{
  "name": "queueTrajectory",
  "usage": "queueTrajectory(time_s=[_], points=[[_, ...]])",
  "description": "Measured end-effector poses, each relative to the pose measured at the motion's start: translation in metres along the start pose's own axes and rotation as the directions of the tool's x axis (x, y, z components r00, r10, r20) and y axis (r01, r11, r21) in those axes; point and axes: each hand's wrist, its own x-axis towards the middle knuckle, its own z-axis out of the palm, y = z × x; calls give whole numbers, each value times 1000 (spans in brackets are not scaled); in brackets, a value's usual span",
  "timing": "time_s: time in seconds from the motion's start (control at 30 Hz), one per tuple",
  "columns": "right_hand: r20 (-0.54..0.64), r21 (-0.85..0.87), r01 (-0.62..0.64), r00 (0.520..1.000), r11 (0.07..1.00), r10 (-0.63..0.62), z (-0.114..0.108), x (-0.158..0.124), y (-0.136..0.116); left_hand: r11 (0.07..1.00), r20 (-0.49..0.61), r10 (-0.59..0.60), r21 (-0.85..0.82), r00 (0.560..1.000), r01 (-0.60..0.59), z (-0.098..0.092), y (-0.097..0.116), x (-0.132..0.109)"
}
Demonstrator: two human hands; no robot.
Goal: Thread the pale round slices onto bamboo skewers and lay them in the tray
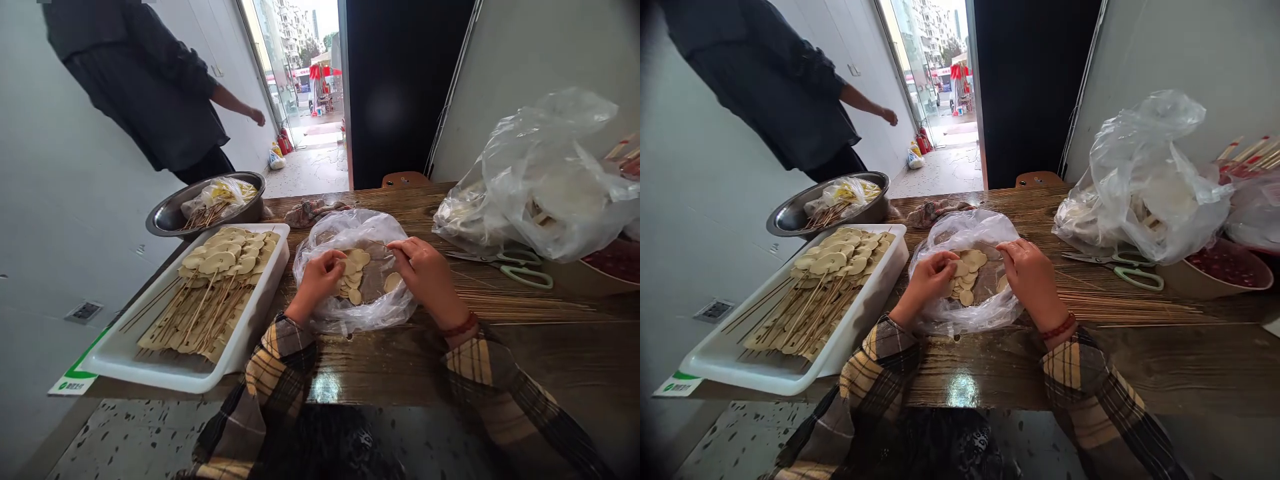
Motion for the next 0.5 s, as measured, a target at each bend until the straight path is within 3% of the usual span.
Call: queueTrajectory(time_s=[0.13, 0.23, 0.33, 0.43, 0.5], points=[[-4, 24, -3, 1000, 1000, 4, 2, 1, 3, 893, 2, 201, 410, 980, -184, 4, -5, 0], [-3, 28, -13, 1000, 1000, 13, 4, 1, 5, 812, 69, 289, 511, 955, -283, 13, -1, -2], [7, 36, -7, 1000, 999, 7, 5, 1, 5, 756, 226, 277, 549, 934, -357, 27, 12, -5], [4, 39, -7, 1000, 999, 7, 5, 1, 5, 699, 383, 180, 598, 906, -392, 45, 28, -7], [-3, 46, -10, 1000, 999, 10, 5, 2, 6, 669, 392, 114, 649, 913, -362, 58, 35, -6]])
